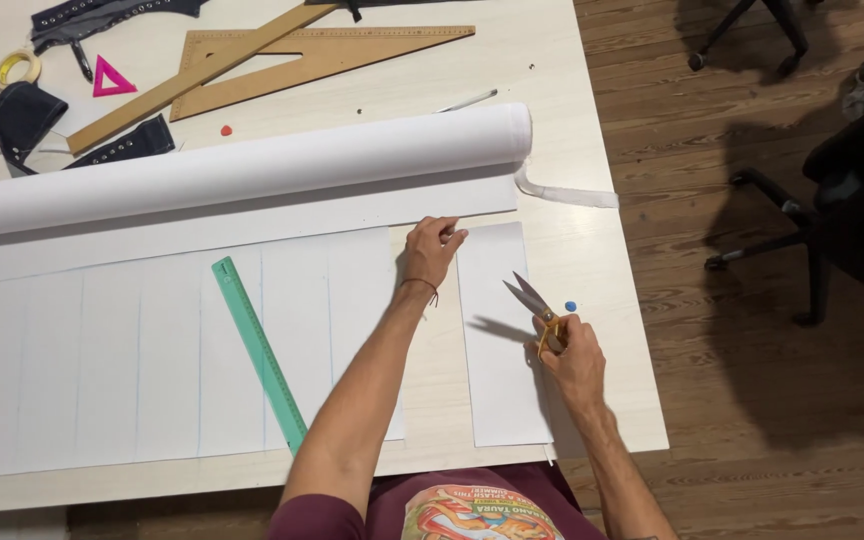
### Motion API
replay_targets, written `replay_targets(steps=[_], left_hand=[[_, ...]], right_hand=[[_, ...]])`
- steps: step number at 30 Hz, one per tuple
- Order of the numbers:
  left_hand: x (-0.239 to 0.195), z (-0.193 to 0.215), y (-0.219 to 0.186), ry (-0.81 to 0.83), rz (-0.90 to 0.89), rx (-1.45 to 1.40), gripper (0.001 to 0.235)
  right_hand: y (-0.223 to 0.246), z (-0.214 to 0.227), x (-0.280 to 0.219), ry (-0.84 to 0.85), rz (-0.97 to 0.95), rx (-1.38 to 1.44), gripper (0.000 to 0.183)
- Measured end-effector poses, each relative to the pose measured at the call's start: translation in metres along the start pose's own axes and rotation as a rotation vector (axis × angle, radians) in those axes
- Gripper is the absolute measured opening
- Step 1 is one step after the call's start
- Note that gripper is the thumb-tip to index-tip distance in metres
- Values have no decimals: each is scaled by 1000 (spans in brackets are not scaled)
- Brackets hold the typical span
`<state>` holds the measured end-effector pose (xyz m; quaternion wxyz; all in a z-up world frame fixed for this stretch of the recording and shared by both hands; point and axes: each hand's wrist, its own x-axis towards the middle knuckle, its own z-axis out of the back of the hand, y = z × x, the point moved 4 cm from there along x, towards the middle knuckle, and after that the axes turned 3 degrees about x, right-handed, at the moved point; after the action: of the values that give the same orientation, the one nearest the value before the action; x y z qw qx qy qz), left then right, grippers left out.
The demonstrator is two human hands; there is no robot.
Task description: Cutting strips of paper from a roll using scissors along pre-drawn lines
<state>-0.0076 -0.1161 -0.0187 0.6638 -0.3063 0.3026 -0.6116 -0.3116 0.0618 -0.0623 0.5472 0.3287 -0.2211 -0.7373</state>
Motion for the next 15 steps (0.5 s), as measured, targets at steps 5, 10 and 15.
replay_targets(steps=[5, 10, 15], left_hand=[[18, -3, 6, 76, 66, 93, 21], [23, 1, -1, 151, 100, 69, 12], [27, 0, 2, 199, 121, 89, 10]], right_hand=[[-11, -6, 3, -3, 12, -20, 53], [-11, -5, 3, 13, -10, -17, 52], [-2, 1, -3, 4, 19, -30, 50]])
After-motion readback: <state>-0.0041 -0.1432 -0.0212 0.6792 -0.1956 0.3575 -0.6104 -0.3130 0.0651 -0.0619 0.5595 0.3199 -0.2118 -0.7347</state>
